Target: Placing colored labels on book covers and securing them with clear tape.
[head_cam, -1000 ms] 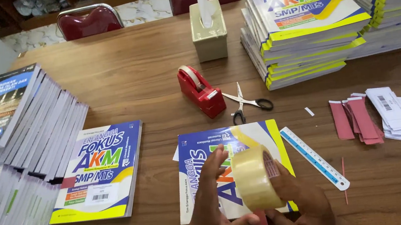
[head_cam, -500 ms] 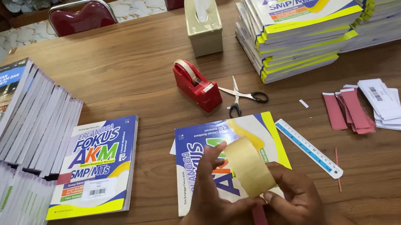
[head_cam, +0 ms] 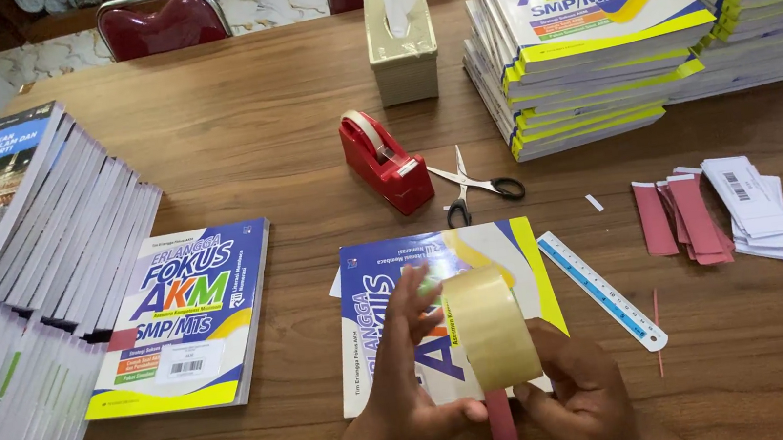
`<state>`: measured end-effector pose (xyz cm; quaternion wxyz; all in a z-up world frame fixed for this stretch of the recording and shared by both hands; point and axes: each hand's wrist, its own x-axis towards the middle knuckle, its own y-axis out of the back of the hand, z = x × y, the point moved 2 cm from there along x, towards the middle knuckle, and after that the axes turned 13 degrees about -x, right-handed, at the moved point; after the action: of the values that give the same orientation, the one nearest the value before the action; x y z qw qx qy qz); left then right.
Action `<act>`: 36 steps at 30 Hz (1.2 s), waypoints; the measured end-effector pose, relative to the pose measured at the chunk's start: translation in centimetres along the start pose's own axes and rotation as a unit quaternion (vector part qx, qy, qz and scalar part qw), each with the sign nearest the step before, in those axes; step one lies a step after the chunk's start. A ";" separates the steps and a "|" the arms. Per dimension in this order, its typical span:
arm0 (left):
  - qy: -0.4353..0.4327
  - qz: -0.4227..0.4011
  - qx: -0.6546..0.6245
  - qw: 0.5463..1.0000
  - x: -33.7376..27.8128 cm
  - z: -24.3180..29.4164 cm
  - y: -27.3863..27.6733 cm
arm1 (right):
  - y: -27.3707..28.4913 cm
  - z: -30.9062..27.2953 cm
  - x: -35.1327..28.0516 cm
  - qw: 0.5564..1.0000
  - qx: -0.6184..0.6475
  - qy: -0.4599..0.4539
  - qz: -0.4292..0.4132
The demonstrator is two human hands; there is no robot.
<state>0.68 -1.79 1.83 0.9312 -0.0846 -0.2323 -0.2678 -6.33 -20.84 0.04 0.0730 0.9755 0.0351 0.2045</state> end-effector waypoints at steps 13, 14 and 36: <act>-0.147 -0.049 0.258 0.954 -0.7 -2.4 0.2 | 1.1 2.7 -0.3 0.986 0.098 -0.131 0.000; -0.156 -0.054 0.285 0.944 -0.8 -2.6 0.2 | 1.2 2.8 -0.2 0.984 0.101 -0.146 -0.001; 0.053 0.042 -0.035 0.997 -0.7 -1.2 -0.2 | 1.0 -0.2 1.1 0.994 0.021 -0.087 -0.059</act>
<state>0.46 -1.97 0.48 0.9491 -0.1121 -0.1695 -0.2406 -5.39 -21.75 0.79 0.0669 0.9872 0.0904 0.1133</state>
